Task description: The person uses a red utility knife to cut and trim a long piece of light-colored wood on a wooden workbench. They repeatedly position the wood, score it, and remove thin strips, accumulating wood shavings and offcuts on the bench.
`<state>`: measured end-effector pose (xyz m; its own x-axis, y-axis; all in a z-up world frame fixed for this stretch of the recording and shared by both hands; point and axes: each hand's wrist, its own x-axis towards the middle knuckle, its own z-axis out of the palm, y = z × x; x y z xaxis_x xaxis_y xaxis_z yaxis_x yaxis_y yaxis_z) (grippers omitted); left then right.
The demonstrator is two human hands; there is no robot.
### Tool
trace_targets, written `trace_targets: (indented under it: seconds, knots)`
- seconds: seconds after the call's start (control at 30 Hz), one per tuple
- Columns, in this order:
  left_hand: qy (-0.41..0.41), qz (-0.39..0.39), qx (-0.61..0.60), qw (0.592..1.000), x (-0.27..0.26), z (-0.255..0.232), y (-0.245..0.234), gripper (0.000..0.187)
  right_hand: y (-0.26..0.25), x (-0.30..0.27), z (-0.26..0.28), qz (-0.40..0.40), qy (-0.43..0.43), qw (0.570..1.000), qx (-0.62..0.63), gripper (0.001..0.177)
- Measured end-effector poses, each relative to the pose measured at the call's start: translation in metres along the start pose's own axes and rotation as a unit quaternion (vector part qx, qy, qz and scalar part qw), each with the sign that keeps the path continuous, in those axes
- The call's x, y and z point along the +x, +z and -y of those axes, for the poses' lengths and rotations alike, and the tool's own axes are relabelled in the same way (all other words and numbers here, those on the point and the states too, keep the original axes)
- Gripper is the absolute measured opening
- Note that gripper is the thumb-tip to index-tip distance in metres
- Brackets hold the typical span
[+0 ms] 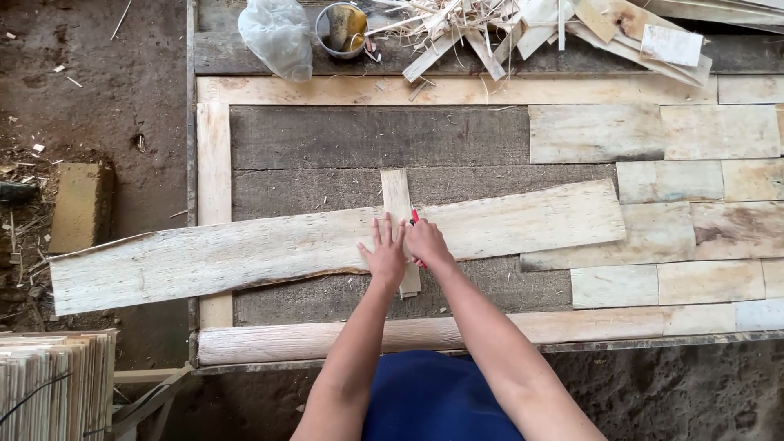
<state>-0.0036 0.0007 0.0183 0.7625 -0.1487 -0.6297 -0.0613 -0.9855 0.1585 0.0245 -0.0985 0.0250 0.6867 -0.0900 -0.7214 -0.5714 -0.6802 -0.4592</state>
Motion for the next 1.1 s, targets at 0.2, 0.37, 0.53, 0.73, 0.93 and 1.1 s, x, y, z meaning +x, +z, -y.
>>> trace_targets:
  seconds: [0.2, 0.37, 0.53, 0.73, 0.93, 1.1]
  knots:
    - [0.001, -0.003, -0.001, 1.0, 0.002, 0.001, 0.002, 0.099, 0.012, 0.017, -0.01, 0.014, 0.013, 1.0, -0.018, 0.047]
    - [-0.013, -0.001, -0.026, 1.0, -0.013, -0.004, -0.011, 0.084, 0.0, -0.026, -0.002, 0.04, 0.048, 0.998, 0.007, 0.05]
    - [-0.016, -0.007, -0.013, 1.0, 0.024, 0.003, 0.03, 0.089, 0.016, -0.044, -0.032, 0.048, 0.045, 0.997, -0.026, 0.055]
    - [-0.025, -0.004, -0.004, 1.0, 0.015, -0.002, 0.015, 0.099, 0.015, -0.104, -0.03, 0.056, 0.047, 0.997, -0.017, 0.05]
    - [-0.033, -0.001, -0.008, 0.999, 0.01, -0.002, 0.019, 0.101, 0.028, -0.124, -0.05, 0.055, 0.05, 0.997, 0.003, 0.048]
    - [-0.039, 0.006, -0.003, 0.999, 0.019, 0.001, 0.025, 0.101, 0.035, -0.124, -0.06, 0.061, 0.046, 0.997, 0.01, 0.048]
